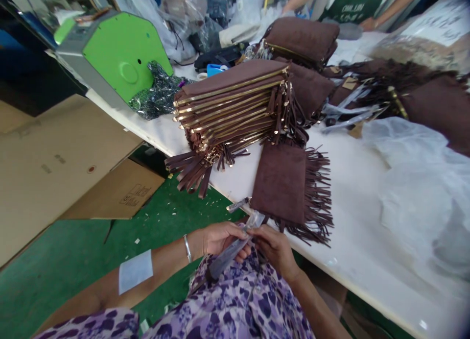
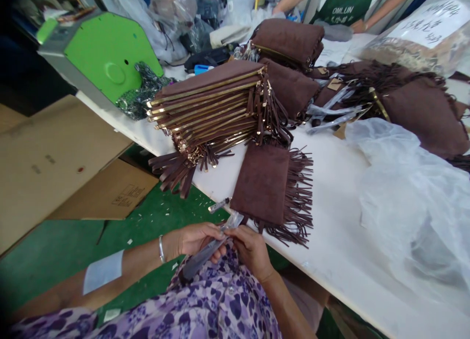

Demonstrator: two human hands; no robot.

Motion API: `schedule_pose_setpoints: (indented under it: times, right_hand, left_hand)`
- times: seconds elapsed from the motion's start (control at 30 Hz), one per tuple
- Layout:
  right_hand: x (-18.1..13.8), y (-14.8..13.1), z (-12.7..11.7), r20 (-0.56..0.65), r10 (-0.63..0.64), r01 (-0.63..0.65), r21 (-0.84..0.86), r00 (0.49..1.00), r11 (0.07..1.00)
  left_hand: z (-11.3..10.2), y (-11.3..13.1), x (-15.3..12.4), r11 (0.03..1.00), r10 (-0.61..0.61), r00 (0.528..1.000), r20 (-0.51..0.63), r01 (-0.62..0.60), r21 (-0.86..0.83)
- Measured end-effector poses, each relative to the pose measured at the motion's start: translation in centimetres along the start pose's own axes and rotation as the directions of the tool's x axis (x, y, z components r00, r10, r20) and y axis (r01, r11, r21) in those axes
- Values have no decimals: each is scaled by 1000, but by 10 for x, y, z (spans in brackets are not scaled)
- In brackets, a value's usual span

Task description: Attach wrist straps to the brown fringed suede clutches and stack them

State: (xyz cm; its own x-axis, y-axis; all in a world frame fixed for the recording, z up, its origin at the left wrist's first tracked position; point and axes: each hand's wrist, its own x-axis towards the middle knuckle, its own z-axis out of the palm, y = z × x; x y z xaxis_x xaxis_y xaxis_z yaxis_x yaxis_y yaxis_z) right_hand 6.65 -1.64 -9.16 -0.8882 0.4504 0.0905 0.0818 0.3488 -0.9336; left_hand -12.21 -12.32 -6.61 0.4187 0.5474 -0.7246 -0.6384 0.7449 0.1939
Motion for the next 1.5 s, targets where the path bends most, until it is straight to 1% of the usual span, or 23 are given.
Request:
schedule_pose_setpoints:
  times: [0.07,0.13,0.27,0.37,0.43,0.5,0.57,0.73,0.87,0.93,1.0,1.13,1.23,1.37,1.5]
  right_hand:
    - [0,1,-1,9,15,-15,32,1000,999]
    - [0,2,-1,7,50,-50,63,999,997]
    - [-1,1,-2,10,93,-93,88,996,992]
    - [-1,-1,-4,15,90,-91,74,996,993]
    - [-2,-2,-4,23,68,-69,45,997,997]
    - [-5,-1,-2,41,38,-40,29,998,999]
    - [-8,1,3,49,30,-34,66,998,997]
    - [-12,6,14,-3,101,-98,217,995,971]
    - [-5,1,11,-25,135,-125,242,991,962]
    - [-1,-1,7,-5,140,-135,219,990,966]
    - [3,-1,3,18,145,-146,200,989,969]
    - [8,1,4,27,171,-173,187,985,967]
    - [10,1,9,21,206,-207,133,978,969]
    - [9,-1,19,-32,247,-242,108,969,964]
    - [8,-5,28,-74,343,-329,159,936,931]
  left_hand:
    - [-2,-3,-4,999,38,998,40,-38,-8]
    - [-4,-6,-6,996,85,996,29,-84,-21]
    - [-6,-14,-4,993,118,989,-88,-120,-19]
    - [-8,-16,0,992,120,981,-154,-122,-9]
    - [-9,-17,2,992,122,977,-176,-125,-9]
    - [-10,-17,2,990,135,974,-183,-140,-16]
    - [-11,-17,2,989,138,975,-174,-144,-23]
    - [-6,-16,-2,991,119,983,-138,-125,-38]
    - [2,-16,-3,989,128,981,-149,-137,-53]
    - [5,-16,-2,989,130,980,-149,-139,-48]
    - [8,-18,-3,986,161,975,-154,-164,-6]
    - [13,-23,-6,961,267,940,-214,-245,124]
    - [15,-27,-8,938,333,906,-261,-289,193]
    - [17,-34,-5,870,453,837,-307,-339,358]
    - [20,-40,-1,809,530,781,-331,-347,476]
